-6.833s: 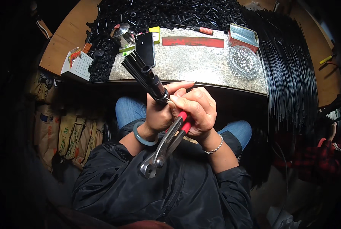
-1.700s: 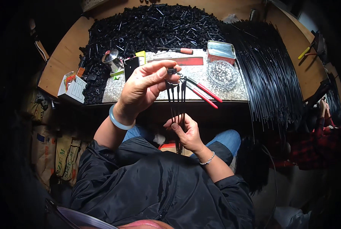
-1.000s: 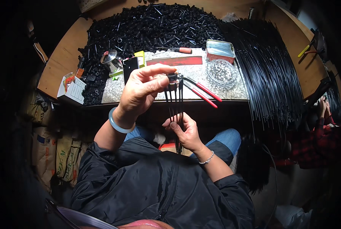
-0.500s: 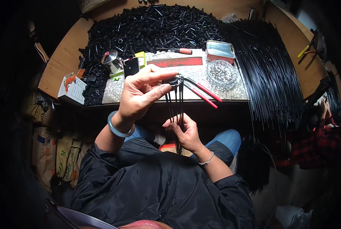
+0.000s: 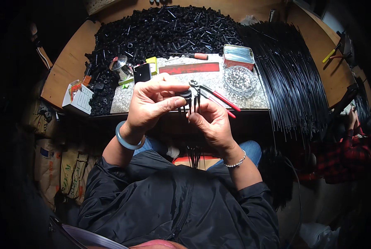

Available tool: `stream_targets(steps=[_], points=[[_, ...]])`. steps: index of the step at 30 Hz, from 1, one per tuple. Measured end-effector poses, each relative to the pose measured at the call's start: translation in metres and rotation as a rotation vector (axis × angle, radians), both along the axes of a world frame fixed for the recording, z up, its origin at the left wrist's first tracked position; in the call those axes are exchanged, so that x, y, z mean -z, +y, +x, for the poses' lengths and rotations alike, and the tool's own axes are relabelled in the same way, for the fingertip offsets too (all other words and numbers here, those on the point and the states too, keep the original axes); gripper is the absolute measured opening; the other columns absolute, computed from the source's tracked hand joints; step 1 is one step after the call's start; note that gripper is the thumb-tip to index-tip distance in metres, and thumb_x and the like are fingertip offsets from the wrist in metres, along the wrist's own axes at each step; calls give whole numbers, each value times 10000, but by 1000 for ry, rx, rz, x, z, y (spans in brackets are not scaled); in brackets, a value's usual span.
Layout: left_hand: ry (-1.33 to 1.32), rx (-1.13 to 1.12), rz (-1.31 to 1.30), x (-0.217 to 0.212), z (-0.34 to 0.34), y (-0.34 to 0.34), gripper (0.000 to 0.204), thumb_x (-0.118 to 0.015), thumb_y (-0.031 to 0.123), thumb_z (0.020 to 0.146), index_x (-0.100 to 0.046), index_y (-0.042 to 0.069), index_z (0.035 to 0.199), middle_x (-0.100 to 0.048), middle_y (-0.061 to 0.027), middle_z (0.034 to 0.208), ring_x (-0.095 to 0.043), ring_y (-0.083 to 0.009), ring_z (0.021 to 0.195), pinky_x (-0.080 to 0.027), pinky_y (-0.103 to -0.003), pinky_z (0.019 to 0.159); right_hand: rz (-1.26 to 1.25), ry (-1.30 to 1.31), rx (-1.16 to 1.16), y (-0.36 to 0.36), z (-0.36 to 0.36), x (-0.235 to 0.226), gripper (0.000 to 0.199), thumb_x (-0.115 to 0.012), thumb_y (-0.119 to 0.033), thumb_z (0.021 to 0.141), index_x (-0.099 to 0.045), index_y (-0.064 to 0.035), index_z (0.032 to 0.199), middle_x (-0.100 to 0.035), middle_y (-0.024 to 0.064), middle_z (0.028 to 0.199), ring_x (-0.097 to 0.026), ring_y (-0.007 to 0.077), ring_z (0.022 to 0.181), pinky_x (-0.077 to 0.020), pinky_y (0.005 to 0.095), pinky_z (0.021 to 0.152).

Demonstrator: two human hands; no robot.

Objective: Assembling black cable bundles using metal connectors and specialized pliers at a workshop bench.

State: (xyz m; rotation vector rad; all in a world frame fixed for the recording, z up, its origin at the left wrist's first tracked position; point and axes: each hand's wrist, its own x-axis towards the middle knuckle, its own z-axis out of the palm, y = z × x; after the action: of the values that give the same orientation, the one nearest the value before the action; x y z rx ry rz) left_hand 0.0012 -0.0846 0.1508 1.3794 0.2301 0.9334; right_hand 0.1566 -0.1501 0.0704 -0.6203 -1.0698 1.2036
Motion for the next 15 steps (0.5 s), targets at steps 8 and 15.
stream_targets(steps=[8, 15], points=[[-10, -29, 31, 3, 0, 6, 249, -677, -73, 753, -655, -55, 1000, -593, -69, 879, -604, -134, 827, -500, -243, 770, -100, -33, -37, 4, 1, -5, 183, -665, -130, 837, -603, -11, 962, -644, 65, 895, -613, 132, 827, -493, 257, 757], [44, 100, -182, 15, -4, 14, 335, -696, -45, 739, -620, -54, 1065, -638, -148, 1029, -628, -175, 925, -518, -281, 811, -164, 290, -330, 6, -9, -11, 201, -638, -173, 857, -539, -37, 967, -643, 109, 865, -638, 171, 734, -525, 271, 641]])
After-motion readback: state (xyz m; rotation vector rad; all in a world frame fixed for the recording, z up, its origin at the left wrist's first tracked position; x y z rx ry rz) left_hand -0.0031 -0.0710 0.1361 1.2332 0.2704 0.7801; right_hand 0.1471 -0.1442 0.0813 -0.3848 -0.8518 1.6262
